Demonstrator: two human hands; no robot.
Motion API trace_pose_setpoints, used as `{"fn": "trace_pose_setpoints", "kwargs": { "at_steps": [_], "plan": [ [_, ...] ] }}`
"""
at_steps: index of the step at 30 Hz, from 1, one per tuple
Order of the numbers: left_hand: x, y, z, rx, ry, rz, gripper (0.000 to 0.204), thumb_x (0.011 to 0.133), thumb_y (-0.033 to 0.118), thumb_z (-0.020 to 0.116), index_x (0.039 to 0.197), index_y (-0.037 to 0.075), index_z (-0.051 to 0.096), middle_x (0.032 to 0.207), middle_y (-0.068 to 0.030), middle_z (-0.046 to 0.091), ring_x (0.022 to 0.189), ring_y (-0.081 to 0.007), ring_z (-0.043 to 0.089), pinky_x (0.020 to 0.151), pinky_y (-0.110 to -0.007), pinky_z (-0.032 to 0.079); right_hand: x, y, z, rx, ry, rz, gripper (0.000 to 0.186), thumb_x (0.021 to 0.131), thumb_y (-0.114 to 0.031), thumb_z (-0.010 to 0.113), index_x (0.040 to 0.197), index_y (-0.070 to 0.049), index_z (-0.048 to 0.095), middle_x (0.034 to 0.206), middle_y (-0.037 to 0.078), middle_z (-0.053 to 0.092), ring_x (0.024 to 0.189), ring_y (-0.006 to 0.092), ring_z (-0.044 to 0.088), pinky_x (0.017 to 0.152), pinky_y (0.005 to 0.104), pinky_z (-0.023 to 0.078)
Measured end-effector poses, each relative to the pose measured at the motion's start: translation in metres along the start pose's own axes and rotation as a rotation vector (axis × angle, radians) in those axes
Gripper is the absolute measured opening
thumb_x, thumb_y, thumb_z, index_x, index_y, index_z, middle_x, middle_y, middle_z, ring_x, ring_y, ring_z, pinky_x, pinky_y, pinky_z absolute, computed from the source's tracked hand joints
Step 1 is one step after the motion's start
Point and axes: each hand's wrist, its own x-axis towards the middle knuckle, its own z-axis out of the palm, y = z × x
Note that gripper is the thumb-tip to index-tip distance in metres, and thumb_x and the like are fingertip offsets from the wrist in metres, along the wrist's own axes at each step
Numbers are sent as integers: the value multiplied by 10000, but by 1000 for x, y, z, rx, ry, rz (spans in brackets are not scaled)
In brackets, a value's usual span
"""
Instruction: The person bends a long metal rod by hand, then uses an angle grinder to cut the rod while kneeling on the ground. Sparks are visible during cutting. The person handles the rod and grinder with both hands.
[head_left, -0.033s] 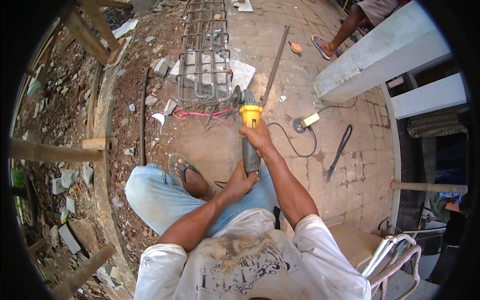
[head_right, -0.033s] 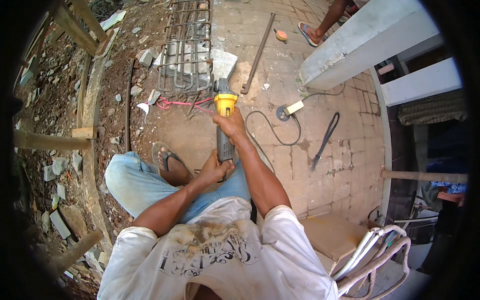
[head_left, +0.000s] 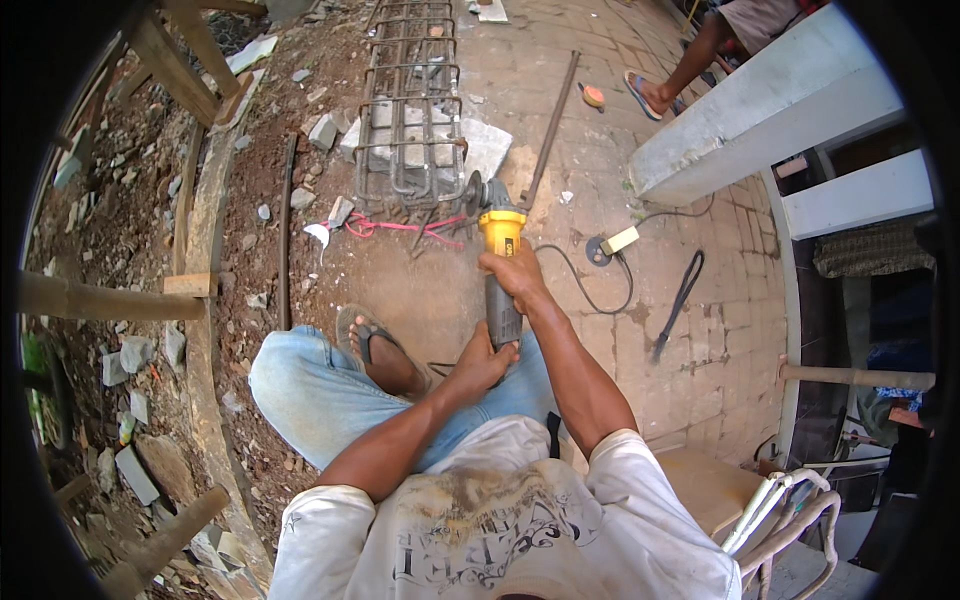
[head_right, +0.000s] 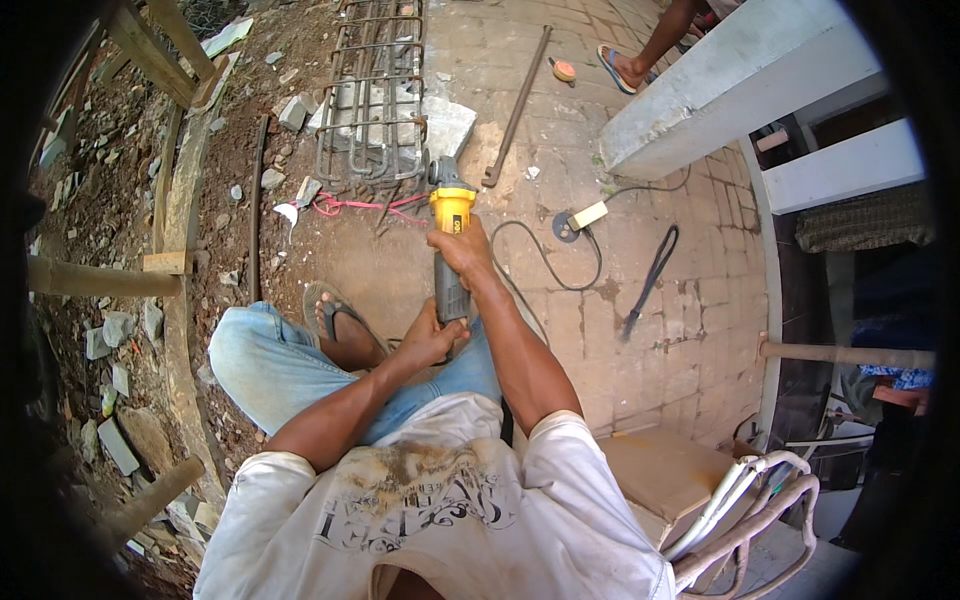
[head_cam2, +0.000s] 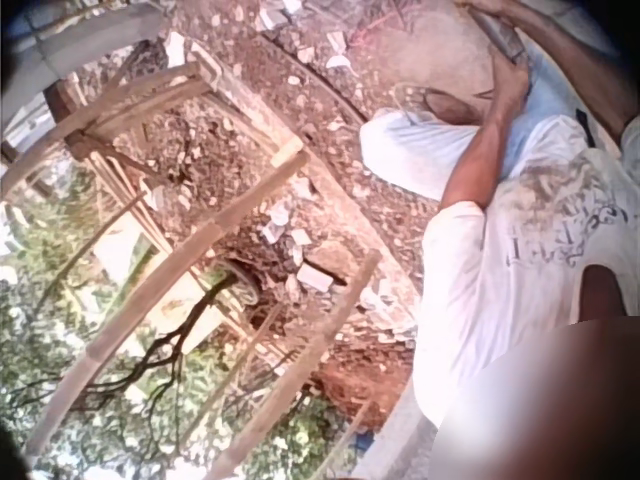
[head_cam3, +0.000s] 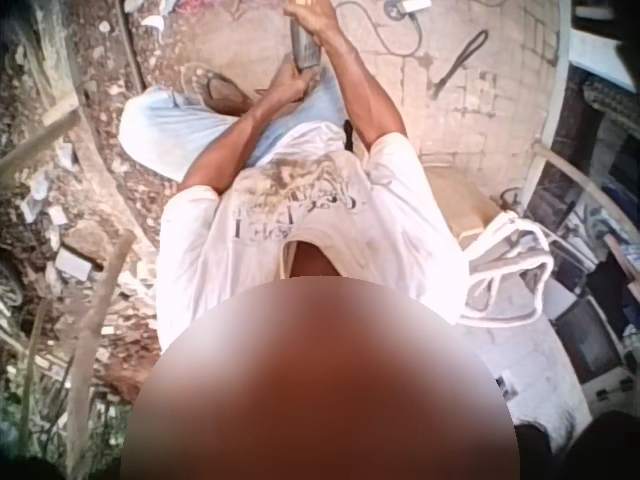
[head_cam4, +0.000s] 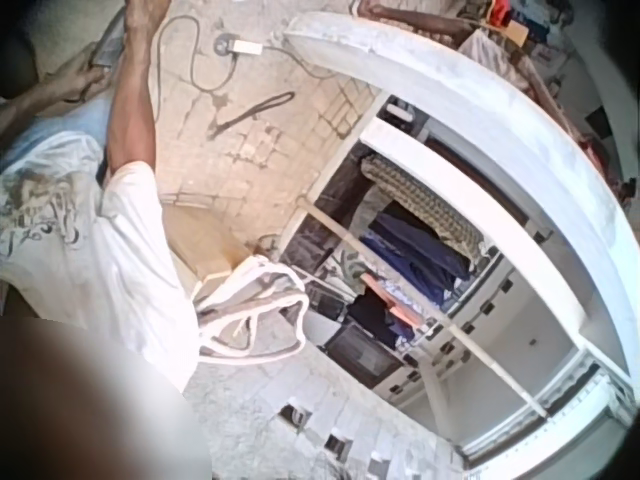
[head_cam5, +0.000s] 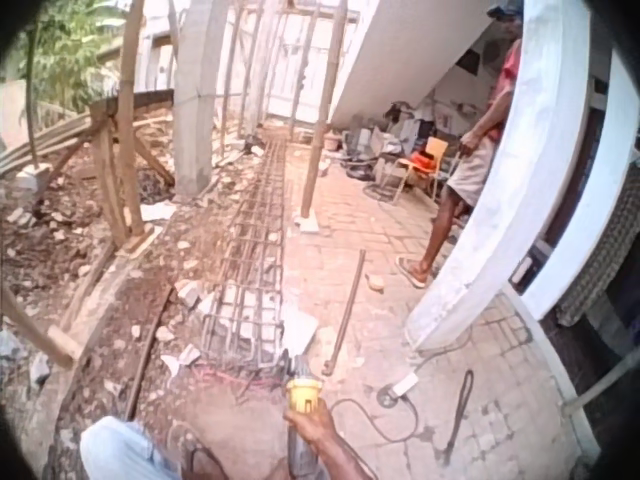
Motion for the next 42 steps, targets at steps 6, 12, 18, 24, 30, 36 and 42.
{"fn": "trace_pose_setpoints", "kwargs": {
  "at_steps": [6, 12, 18, 24, 30, 36, 42],
  "plan": [
    [4, -3, -2, 62, 13, -28, 349, 913, 109, 601, 1140, -49, 388, 854, -122, 624, 726, -159, 619, 590, -307, 483, 6, 7, 3, 30, -24, -2, 593, 619, -183, 741, 1113, 50, 512, 930, 132, 631, 802, 222, 615, 707, 337, 498],
    [3, -3, -4, 123, -25, -110, 351, 915, 81, 579, 1163, -59, 373, 919, -95, 579, 800, -141, 636, 684, -275, 506, 5, 9, 7, -7, -71, 20, 587, 614, -176, 737, 1110, 44, 513, 931, 125, 630, 797, 218, 611, 710, 338, 497],
    [11, 3, -13, 144, -11, -76, 441, 835, 153, 676, 1116, -57, 410, 947, -184, 623, 854, -219, 662, 693, -350, 518, 7, 1, 14, -67, 14, -17, 604, 617, -185, 737, 1132, 37, 512, 971, 153, 640, 847, 248, 630, 751, 345, 502],
    [37, 12, -14, 29, 192, 1, 730, 695, 291, 810, 1171, -75, 395, 1073, -240, 603, 1009, -298, 631, 826, -385, 502, 10, -7, 22, -158, 3, 21, 632, 622, -222, 737, 1154, 30, 508, 984, 168, 647, 871, 270, 642, 777, 354, 505],
    [51, 5, -11, 145, 350, -96, 717, 628, 219, 837, 1154, -51, 431, 979, -129, 630, 833, -200, 641, 709, -317, 527, 4, -5, 31, -213, 17, 23, 665, 610, -238, 742, 1176, 25, 511, 994, 176, 654, 880, 286, 650, 789, 363, 508],
    [60, 10, -15, 83, 264, -196, 851, 600, 391, 846, 1164, -83, 422, 1059, -260, 630, 972, -334, 656, 826, -384, 521, 17, -3, 32, -258, 11, 13, 680, 607, -249, 748, 1180, 31, 512, 1012, 187, 658, 889, 290, 654, 800, 370, 511],
    [64, 28, -12, 50, 341, -222, 829, 611, 371, 834, 1166, -79, 414, 1047, -266, 635, 958, -353, 661, 806, -401, 525, 32, -6, 34, -313, -30, 0, 666, 611, -239, 743, 1170, 45, 517, 1003, 191, 657, 880, 285, 653, 789, 363, 513]
  ]
}}
